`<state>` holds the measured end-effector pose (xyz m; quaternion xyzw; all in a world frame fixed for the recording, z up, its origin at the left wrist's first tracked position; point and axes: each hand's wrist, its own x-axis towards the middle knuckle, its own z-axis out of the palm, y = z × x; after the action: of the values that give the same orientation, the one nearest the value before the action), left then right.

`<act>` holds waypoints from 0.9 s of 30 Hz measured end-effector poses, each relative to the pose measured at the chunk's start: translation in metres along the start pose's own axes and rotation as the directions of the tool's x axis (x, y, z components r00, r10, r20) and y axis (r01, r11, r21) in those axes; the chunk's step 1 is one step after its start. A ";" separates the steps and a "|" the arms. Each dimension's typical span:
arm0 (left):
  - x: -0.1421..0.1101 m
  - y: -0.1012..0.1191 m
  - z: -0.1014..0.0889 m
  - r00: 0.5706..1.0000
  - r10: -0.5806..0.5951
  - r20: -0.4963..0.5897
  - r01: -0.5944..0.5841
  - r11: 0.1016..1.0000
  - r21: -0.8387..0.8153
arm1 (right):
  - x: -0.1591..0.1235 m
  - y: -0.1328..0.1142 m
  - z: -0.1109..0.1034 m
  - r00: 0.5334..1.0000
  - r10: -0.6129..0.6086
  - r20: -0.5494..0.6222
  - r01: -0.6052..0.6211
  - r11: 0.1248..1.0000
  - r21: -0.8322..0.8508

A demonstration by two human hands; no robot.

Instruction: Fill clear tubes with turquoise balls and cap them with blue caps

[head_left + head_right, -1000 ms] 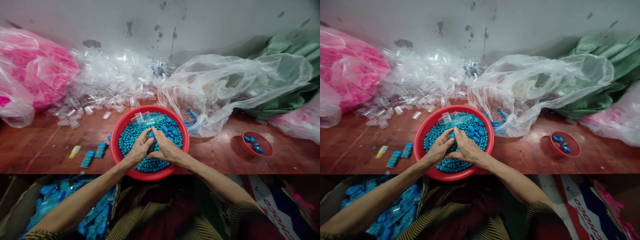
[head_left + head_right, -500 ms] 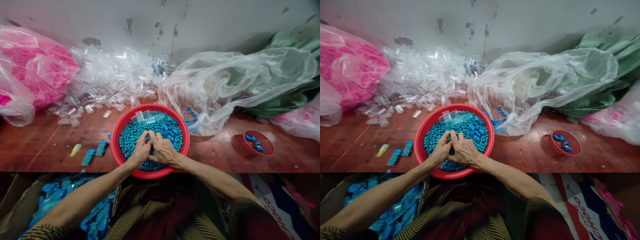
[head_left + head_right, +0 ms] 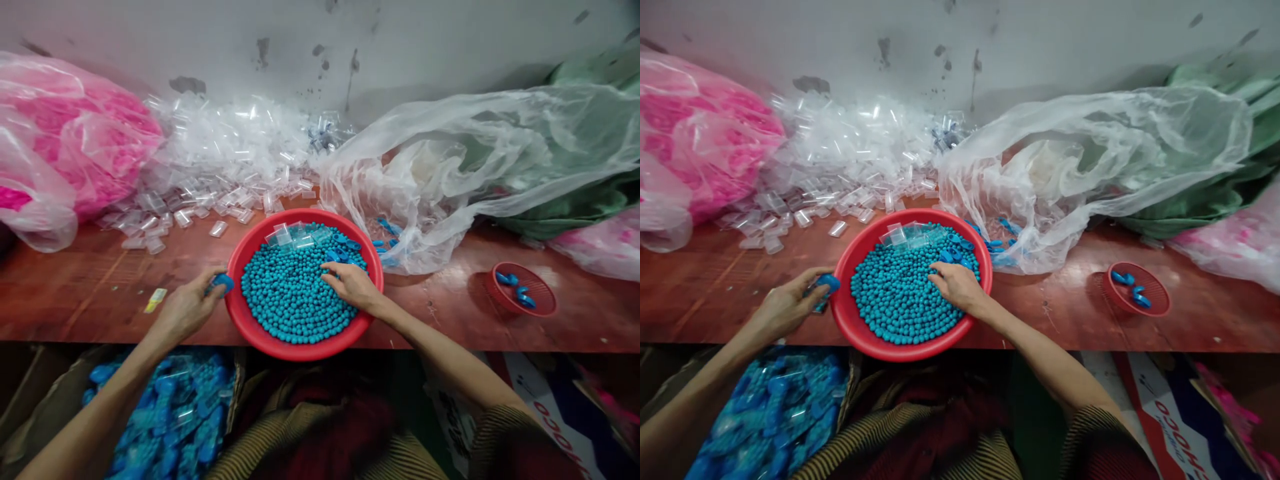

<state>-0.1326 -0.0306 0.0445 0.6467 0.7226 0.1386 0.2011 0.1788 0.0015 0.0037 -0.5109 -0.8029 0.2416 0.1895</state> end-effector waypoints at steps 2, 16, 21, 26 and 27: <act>0.005 -0.003 -0.007 0.998 -0.021 -0.057 0.036 0.963 0.268 | 0.003 0.008 -0.006 0.999 0.039 -0.021 -0.040 0.999 -0.030; 0.096 0.078 0.065 0.845 0.536 0.003 -0.439 0.689 0.576 | 0.097 -0.021 0.010 0.982 -0.182 0.055 0.185 0.840 -0.510; 0.126 0.068 0.059 0.698 0.701 0.146 -0.626 0.499 0.599 | 0.115 -0.035 0.038 0.981 -0.189 -0.051 0.136 0.845 -0.517; 0.115 0.067 0.053 0.659 0.728 0.187 -0.661 0.443 0.605 | 0.109 -0.031 0.041 0.975 -0.221 -0.008 0.187 0.847 -0.497; 0.109 0.069 0.053 0.672 0.719 0.181 -0.655 0.461 0.599 | 0.107 -0.027 0.038 0.976 -0.218 0.002 0.190 0.847 -0.496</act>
<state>-0.0564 0.0833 0.0175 0.9017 0.4117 -0.0064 -0.1316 0.0944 0.0815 -0.0050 -0.4605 -0.8821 -0.0067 0.0989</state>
